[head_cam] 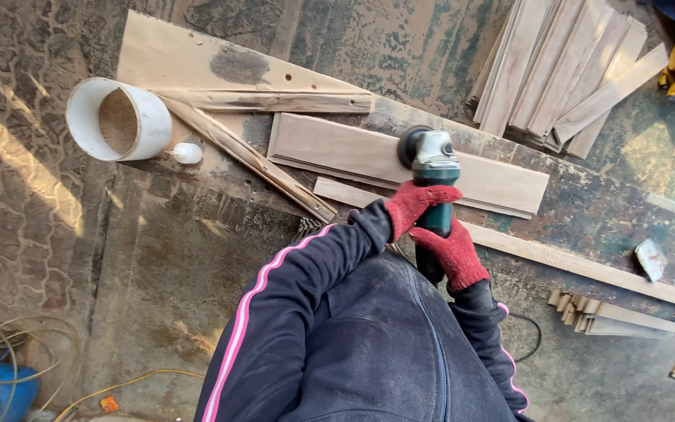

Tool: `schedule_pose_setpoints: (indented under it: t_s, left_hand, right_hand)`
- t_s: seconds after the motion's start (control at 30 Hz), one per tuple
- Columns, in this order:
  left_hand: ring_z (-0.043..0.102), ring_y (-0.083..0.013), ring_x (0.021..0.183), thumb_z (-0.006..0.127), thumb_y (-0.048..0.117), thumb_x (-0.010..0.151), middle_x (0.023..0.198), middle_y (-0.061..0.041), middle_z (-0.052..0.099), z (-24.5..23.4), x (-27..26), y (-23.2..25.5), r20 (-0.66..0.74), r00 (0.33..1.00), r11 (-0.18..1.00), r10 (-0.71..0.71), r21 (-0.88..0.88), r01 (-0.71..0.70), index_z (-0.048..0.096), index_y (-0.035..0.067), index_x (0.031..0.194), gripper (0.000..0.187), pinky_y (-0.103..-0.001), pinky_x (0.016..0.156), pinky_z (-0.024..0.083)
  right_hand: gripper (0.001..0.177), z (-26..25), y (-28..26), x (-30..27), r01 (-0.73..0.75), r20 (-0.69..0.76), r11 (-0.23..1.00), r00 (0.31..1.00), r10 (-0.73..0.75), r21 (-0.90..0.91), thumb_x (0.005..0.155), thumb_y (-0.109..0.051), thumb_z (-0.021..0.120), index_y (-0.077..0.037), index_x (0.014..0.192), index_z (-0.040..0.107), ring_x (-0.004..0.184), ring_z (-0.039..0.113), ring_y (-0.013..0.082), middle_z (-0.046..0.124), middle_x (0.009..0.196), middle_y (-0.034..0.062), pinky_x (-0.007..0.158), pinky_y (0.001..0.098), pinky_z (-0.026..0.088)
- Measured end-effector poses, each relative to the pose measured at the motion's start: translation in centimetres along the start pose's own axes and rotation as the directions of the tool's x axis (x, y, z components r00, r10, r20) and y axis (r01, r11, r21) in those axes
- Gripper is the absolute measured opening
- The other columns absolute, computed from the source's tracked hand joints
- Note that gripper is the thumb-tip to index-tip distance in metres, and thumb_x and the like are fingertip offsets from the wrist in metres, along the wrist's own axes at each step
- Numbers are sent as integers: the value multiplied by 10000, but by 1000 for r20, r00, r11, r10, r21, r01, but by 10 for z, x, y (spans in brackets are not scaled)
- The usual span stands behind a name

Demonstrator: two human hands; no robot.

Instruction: The recorder uses an angle grinder to sand wooden planks and then finishes with a hand-sanding block.

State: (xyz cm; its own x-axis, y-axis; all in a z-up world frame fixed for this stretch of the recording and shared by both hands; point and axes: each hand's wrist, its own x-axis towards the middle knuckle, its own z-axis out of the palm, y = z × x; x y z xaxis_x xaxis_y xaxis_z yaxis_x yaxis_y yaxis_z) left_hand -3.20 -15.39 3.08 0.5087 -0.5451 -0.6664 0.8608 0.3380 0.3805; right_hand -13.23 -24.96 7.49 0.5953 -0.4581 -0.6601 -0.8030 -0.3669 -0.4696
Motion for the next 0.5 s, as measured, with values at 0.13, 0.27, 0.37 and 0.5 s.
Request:
schedule_pose_setpoints:
  t_s: [0.13,0.27,0.37,0.5]
  left_hand:
    - [742,-385,904,991,250,540,887,-232,718,8,1,2,35,999,993,-30,112,26,704,-43,1120,710,-516,889,581]
    - [750,-366,858,983,218,565,854,-206,714,-8,2,2,-4,1000,999,11,48,-11,713,-29,1100,649,-515,837,608]
    - [759,-349,832,988,186,579,840,-193,719,-24,-9,10,-47,997,998,56,-40,-58,711,-14,1101,624,-509,804,630]
    - [762,-341,864,992,209,627,871,-190,732,-55,-6,6,-125,989,993,73,-81,-83,709,8,1122,605,-512,812,629]
  right_hand:
    - [646,-1,10,2,-11,-39,998,999,13,57,574,-530,1008,-151,1010,719,871,681,282,693,858,150,823,417,528]
    - [659,3,-12,-7,26,7,1000,1000,-26,2,589,-529,982,-126,1034,712,900,676,299,689,876,162,848,436,524]
    - [675,10,-44,-16,60,85,997,995,-56,-45,577,-521,971,-119,1051,708,943,675,321,689,901,171,884,443,514]
    - [746,15,-65,-15,116,178,986,979,-94,-120,551,-502,962,-79,1107,699,1041,680,406,699,967,236,929,491,499]
